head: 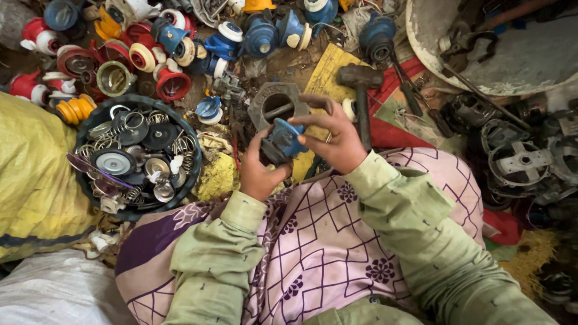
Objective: The person sits on the floor and uses a hammer to strike a blue valve component placed in a metal jig. They repeatedly hit the part, then remove it to inspect the interior and rotate it by hand.
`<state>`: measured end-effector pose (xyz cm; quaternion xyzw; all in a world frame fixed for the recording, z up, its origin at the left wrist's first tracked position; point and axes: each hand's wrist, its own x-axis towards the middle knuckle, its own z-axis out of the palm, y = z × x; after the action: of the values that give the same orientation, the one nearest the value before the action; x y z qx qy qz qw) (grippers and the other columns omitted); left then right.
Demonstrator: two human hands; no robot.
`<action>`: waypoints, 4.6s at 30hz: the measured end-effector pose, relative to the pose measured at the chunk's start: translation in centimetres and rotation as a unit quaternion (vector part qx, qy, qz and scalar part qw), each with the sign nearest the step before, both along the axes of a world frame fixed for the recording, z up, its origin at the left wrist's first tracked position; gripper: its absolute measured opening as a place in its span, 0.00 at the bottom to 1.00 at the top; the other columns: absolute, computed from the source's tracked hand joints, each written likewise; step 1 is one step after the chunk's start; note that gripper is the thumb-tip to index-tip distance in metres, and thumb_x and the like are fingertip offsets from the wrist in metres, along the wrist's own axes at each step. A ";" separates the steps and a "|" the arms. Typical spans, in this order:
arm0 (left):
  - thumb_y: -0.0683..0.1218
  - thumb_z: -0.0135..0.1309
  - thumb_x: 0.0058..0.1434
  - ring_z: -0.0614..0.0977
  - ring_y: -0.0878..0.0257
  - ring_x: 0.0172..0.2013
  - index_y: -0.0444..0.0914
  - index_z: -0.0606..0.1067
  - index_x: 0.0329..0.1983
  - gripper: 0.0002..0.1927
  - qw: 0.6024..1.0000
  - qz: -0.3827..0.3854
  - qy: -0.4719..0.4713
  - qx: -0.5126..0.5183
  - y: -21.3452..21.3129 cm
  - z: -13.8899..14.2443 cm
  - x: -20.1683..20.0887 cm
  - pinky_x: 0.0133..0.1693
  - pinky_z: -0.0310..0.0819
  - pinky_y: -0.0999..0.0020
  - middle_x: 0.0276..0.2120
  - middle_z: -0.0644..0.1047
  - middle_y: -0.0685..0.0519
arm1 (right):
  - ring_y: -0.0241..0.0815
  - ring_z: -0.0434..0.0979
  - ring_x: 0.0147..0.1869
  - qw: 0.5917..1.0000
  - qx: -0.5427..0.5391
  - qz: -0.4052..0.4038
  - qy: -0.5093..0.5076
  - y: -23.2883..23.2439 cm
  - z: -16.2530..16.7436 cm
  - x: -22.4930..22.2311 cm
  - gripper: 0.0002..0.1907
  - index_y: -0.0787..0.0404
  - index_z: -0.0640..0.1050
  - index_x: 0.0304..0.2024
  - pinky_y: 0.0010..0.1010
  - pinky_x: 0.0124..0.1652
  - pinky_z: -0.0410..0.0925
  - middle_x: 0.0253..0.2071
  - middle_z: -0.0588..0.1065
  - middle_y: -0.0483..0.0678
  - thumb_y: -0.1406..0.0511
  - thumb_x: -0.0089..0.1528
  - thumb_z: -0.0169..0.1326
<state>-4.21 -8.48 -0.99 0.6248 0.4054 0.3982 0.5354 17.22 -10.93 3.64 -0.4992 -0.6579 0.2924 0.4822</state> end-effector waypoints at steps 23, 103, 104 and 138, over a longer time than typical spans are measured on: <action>0.46 0.69 0.45 0.84 0.65 0.40 0.32 0.74 0.57 0.35 0.994 0.029 0.104 -0.018 -0.2 1.2 0.4 0.44 0.79 0.69 0.42 0.82 0.48 | 0.59 0.63 0.70 0.985 0.043 -0.054 -0.156 -0.5 2.2 -1.1 0.15 0.58 0.82 0.45 0.49 0.66 0.60 0.65 0.70 0.52 0.70 0.54 0.65; 0.42 0.66 0.52 0.84 0.63 0.37 0.31 0.74 0.52 0.24 0.974 0.013 -0.119 -0.190 -0.8 0.6 0.2 0.41 0.81 0.68 0.40 0.81 0.50 | 0.35 0.70 0.39 0.921 -0.141 -0.231 0.280 1.1 -3.1 2.2 0.08 0.64 0.77 0.44 0.24 0.39 0.67 0.39 0.71 0.51 0.65 0.69 0.56; 0.41 0.65 0.52 0.84 0.62 0.36 0.31 0.75 0.51 0.23 0.962 0.013 -0.149 -0.229 -0.8 0.6 0.2 0.40 0.82 0.68 0.39 0.81 0.49 | 0.32 0.72 0.41 0.932 -0.115 -0.221 0.264 1.2 -3.3 2.3 0.10 0.63 0.74 0.46 0.23 0.40 0.70 0.41 0.72 0.47 0.67 0.65 0.59; 0.62 0.45 0.70 0.84 0.60 0.20 0.29 0.78 0.34 0.30 0.971 0.022 0.057 -0.233 -0.3 2.3 0.1 0.22 0.79 0.70 0.22 0.82 0.44 | 0.36 0.79 0.36 0.950 -0.287 -0.114 0.048 0.0 -8.1 -0.2 0.15 0.71 0.80 0.48 0.29 0.39 0.71 0.34 0.81 0.50 0.63 0.69 0.53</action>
<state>-4.07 -8.78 1.36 0.4958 0.5302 0.2680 0.6335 16.99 -10.89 -4.43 -0.6735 -0.4610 0.4353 0.3800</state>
